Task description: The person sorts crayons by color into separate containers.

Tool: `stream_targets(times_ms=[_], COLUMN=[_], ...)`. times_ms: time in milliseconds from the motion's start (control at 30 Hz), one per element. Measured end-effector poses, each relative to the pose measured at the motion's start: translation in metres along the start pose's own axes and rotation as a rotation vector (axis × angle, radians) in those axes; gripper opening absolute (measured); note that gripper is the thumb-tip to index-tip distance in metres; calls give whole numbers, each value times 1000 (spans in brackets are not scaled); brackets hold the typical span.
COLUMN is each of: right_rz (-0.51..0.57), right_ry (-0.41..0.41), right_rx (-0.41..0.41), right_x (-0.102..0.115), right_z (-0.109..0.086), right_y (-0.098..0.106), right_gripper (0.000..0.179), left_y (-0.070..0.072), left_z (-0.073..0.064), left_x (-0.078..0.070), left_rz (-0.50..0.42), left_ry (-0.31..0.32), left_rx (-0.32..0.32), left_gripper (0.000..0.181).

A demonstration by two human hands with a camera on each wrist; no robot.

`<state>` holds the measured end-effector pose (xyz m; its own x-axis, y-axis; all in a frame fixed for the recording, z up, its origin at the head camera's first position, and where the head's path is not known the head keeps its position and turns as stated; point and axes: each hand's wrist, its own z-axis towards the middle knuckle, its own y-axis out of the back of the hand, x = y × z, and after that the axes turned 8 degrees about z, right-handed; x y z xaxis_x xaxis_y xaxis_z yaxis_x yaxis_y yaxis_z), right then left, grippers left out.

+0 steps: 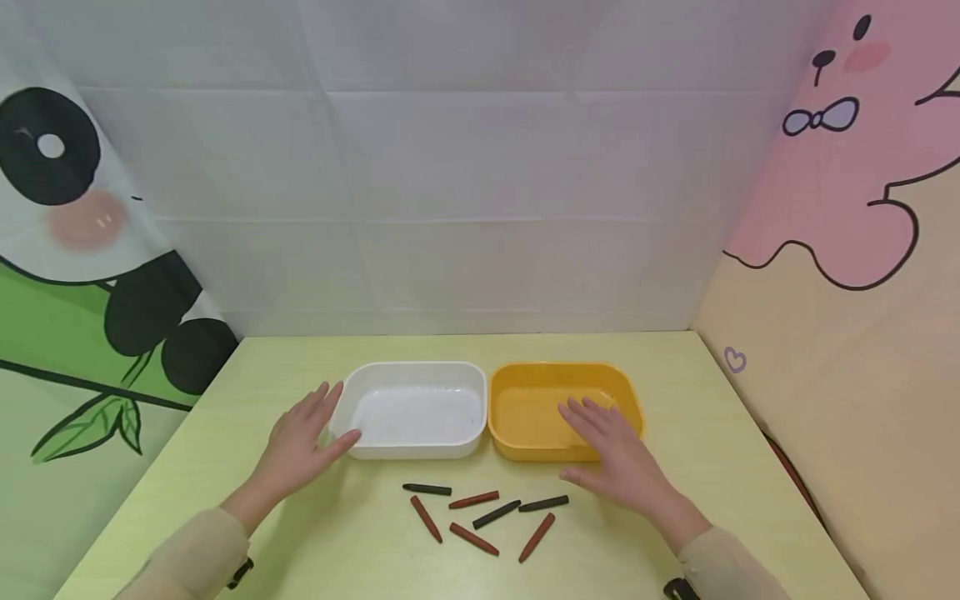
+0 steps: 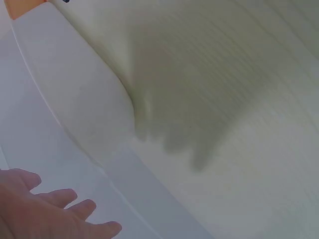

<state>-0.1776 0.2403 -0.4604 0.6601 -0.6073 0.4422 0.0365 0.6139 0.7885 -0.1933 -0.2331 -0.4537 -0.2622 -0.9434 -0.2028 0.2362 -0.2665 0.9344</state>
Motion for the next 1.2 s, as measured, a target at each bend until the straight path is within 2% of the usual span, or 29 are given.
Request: stream_targets(times_ms=[167, 433, 600, 700, 900, 1033, 1200], right_rz=[45, 146, 237, 291, 418, 500, 541], right_ry=[24, 17, 15, 10, 60, 41, 32], right_rx=[-10, -59, -73, -74, -2, 70, 109], right_x=[-1, -2, -2, -3, -6, -10, -15], right_z=[-5, -13, -16, -17, -20, -22, -24], right_y=[-5, -12, -14, -13, -14, -16, -20], right_gripper=[86, 84, 82, 80, 72, 67, 63], left_y=[-3, -3, -3, -3, -1, -2, -5], left_z=[0, 1, 5, 8, 16, 21, 24], left_x=[4, 14, 23, 28, 40, 48, 55], left_rz=[-85, -310, -389, -446, -573, -631, -789], left_ry=[6, 78, 105, 145, 252, 278, 303], left_rx=[-17, 28, 28, 55, 106, 121, 156], left_gripper=[82, 85, 84, 88, 93, 91, 88])
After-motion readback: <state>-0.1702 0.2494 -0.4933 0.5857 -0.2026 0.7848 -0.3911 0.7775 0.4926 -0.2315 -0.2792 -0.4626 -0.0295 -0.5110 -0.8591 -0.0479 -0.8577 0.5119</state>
